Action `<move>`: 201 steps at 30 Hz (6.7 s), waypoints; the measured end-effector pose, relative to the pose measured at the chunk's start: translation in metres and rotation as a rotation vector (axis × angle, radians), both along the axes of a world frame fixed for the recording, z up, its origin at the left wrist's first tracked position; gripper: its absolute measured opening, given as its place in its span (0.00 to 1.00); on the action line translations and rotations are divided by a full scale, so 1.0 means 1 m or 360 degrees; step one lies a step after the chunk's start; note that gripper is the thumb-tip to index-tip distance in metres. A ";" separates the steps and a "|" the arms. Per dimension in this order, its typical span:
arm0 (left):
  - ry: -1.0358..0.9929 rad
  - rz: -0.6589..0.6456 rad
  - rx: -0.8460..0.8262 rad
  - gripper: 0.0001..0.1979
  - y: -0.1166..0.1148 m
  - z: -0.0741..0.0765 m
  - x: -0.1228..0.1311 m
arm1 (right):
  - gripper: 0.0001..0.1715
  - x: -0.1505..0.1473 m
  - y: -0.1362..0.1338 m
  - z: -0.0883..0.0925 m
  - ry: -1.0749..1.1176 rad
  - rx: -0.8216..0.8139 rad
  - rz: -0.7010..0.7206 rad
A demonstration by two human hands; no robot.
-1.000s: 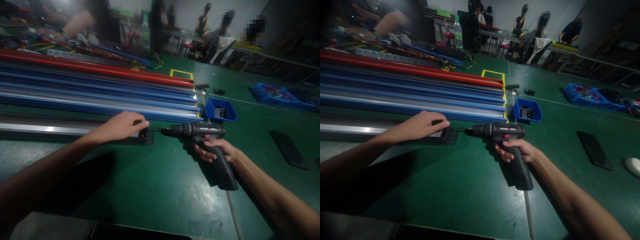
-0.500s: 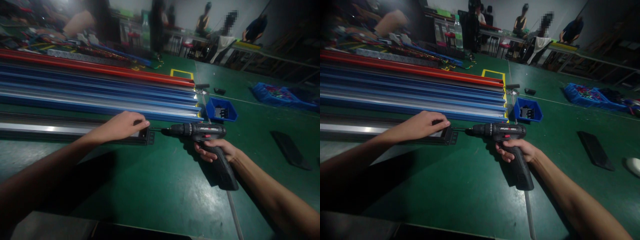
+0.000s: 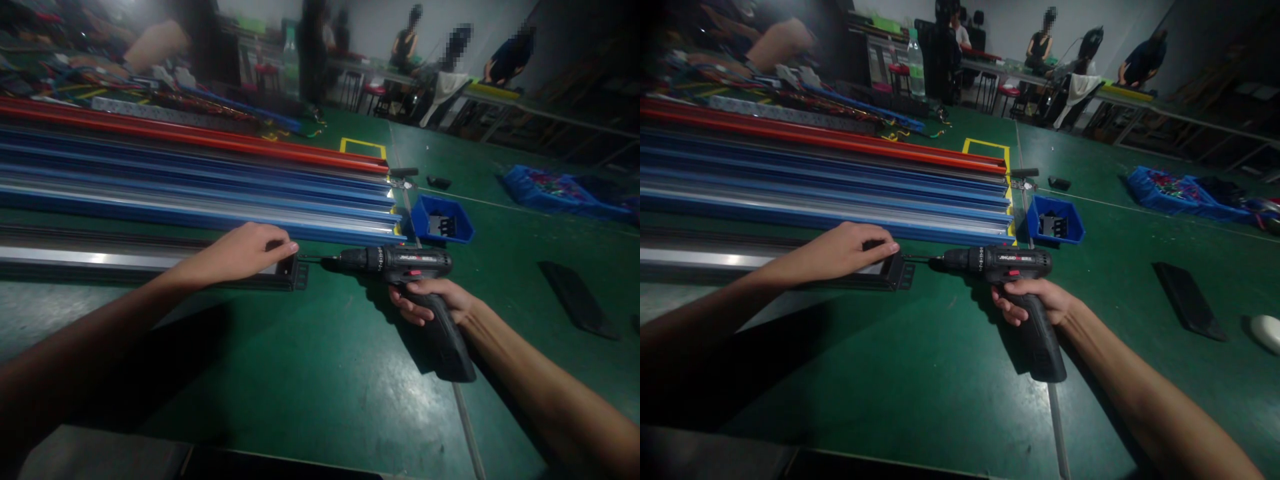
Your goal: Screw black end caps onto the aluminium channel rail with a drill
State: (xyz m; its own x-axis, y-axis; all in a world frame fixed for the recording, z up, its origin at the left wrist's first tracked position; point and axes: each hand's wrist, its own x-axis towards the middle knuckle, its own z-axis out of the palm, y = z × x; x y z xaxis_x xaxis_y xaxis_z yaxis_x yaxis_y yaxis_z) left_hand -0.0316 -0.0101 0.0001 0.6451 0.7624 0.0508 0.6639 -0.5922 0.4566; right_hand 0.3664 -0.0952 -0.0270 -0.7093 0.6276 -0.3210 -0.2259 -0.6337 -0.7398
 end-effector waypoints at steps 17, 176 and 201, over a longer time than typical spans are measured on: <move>-0.0002 0.0002 -0.0013 0.28 0.000 0.000 0.000 | 0.13 0.001 0.001 -0.001 -0.0002 0.0007 0.0013; -0.0007 0.0027 -0.0025 0.30 -0.001 0.001 0.001 | 0.14 0.003 0.002 -0.003 0.0060 -0.0028 0.0018; -0.0002 0.0013 -0.0003 0.30 0.000 0.000 0.000 | 0.13 0.001 0.001 -0.002 0.0039 -0.0023 0.0014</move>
